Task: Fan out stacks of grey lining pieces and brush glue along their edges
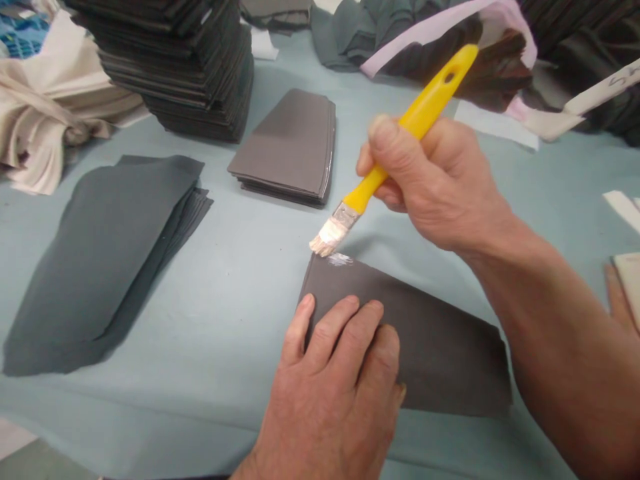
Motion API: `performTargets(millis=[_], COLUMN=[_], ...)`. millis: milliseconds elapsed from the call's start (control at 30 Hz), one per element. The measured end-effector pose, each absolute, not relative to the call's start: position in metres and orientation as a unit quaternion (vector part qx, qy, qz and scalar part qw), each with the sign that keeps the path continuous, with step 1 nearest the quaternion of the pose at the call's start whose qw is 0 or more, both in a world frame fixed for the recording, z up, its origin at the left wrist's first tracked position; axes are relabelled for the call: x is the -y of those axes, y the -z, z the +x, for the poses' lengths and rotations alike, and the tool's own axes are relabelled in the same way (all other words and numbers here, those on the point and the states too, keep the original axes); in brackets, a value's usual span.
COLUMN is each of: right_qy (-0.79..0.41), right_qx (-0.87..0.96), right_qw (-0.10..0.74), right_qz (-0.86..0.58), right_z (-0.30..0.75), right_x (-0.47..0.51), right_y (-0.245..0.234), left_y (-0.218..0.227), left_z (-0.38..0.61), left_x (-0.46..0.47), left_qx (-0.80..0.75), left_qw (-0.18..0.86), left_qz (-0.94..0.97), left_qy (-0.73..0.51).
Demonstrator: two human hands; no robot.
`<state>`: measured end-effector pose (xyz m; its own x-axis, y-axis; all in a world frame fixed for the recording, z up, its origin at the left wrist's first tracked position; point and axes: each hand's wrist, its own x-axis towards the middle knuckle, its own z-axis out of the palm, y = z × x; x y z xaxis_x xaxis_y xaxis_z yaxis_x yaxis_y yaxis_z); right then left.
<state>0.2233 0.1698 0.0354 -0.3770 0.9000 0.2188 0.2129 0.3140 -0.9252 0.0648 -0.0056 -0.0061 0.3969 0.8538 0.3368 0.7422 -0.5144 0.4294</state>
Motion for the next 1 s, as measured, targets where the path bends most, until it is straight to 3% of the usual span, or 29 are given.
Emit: performTargets(millis=[167,467,733,1000], right_qy=[-0.402,-0.391,-0.370,-0.338], right_qx=[0.736,0.727,0.766,0.770], right_qw=[0.356,0.415,0.325,0.316], right_qz=[-0.412,-0.382,-0.414,-0.439], right_z=[0.234,0.219,0.228,0.237], right_x=[-0.170,-0.169,-0.177,-0.173], right_y=[-0.037,-0.042,-0.046,-0.049], left_y=[0.005,0.000,-0.001,-0.004], left_z=[0.063,0.061,0.058,0.058], left_x=[0.005,0.004,0.004,0.003], left_qx=[-0.476,-0.470,-0.469,-0.471], left_qw=[0.114,0.135,0.142,0.150], left_qz=[0.836,0.839,0.839,0.844], left_qy=[-0.247,-0.239,-0.236,-0.209])
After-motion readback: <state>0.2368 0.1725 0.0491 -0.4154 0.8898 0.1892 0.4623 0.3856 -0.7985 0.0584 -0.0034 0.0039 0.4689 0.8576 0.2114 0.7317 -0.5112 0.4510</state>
